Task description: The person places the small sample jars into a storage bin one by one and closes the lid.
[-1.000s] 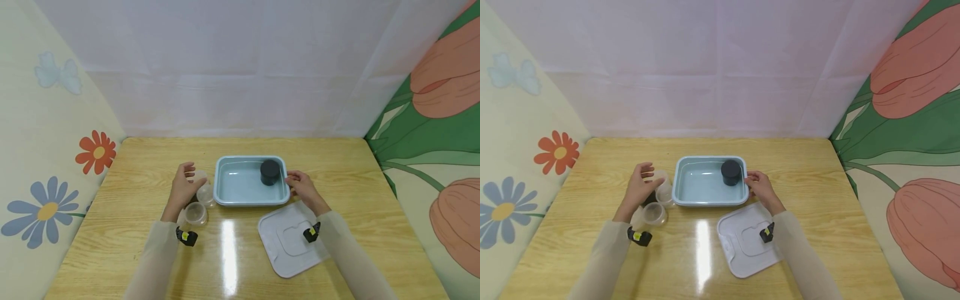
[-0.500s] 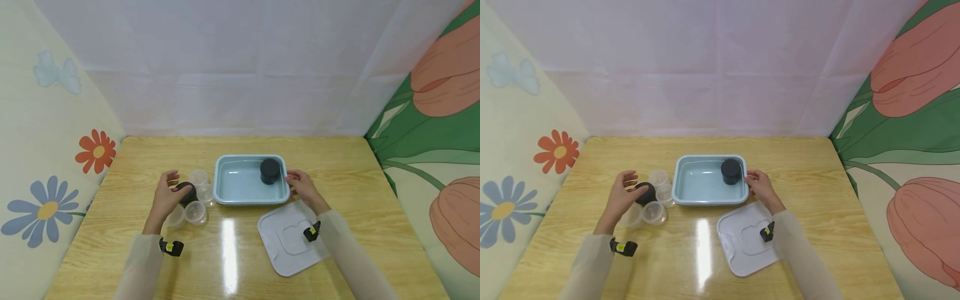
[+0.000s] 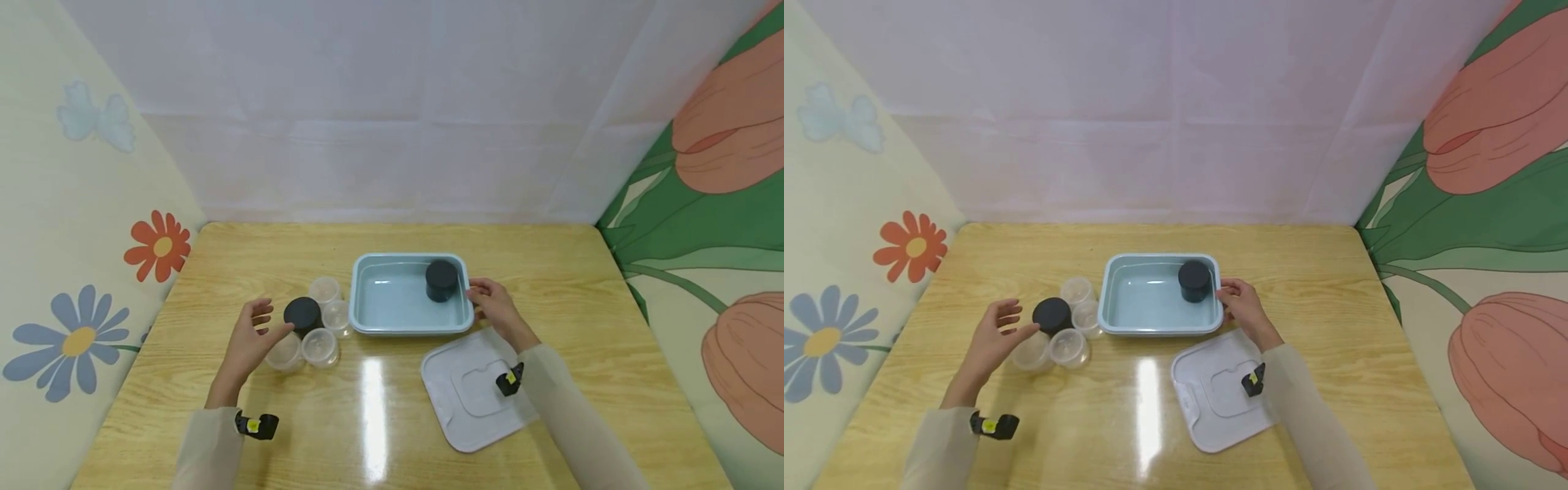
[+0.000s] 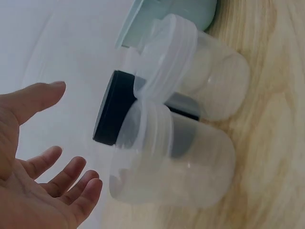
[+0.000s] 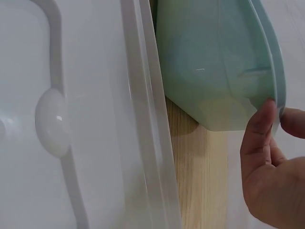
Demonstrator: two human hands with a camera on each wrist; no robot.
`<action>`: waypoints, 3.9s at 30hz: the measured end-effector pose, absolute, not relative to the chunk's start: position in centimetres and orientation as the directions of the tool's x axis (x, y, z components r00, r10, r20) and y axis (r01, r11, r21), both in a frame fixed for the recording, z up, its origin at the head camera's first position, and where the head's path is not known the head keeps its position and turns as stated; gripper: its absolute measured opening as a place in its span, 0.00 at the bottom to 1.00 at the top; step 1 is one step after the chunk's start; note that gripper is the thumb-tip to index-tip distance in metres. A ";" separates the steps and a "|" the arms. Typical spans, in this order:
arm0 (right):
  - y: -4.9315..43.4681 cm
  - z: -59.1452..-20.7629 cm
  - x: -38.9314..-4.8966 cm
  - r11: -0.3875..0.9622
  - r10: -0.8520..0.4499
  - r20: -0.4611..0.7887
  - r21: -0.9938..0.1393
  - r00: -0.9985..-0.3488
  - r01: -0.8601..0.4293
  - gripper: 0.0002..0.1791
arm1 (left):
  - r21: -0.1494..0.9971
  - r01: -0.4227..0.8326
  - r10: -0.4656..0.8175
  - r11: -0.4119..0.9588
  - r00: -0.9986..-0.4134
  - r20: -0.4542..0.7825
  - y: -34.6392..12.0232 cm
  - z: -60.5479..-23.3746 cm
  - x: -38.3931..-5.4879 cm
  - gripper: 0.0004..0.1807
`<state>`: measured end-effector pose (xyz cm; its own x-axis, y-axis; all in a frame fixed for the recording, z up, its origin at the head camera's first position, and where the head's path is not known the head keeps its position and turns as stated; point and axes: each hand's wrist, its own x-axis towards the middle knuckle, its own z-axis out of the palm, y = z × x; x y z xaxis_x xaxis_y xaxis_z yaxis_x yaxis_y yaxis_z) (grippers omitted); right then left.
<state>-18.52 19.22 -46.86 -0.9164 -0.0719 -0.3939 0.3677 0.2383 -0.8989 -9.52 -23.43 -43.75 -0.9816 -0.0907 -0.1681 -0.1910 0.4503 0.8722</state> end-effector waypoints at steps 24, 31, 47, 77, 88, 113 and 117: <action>19.4 -47.0 -18.4 0.222 -0.088 -0.359 -0.917 -0.929 0.333 0.22 | 0.873 -0.214 -0.076 0.439 -0.977 -0.201 -23.9 -47.7 -6.4 0.43; 19.4 -46.9 -18.4 0.228 -0.085 -0.370 -0.911 -0.925 0.344 0.22 | 0.866 -0.198 -0.102 0.459 -0.980 -0.170 -23.6 -48.4 -5.9 0.43; 19.3 -46.8 -18.5 0.230 -0.073 -0.385 -0.904 -0.920 0.360 0.22 | 0.865 -0.175 -0.168 0.471 -0.980 -0.106 -23.3 -49.7 -5.6 0.42; 19.3 -46.5 -18.3 0.222 -0.085 -0.380 -0.909 -0.921 0.354 0.23 | 0.857 -0.142 -0.218 0.495 -0.975 -0.036 -24.7 -46.9 -5.9 0.37; 19.3 -46.6 -18.4 0.222 -0.085 -0.390 -0.905 -0.917 0.364 0.23 | 0.845 -0.116 -0.237 0.523 -0.971 0.013 -25.1 -44.9 -7.2 0.37; 19.3 -46.9 -18.3 0.224 -0.065 -0.382 -0.906 -0.922 0.360 0.23 | 0.858 0.035 -0.123 0.512 -0.986 0.113 -22.4 -41.5 -11.3 0.36; 19.2 -47.0 -18.3 0.210 -0.063 -0.383 -0.908 -0.922 0.362 0.22 | 0.867 0.035 -0.079 0.497 -0.993 0.086 -21.8 -41.3 -11.8 0.37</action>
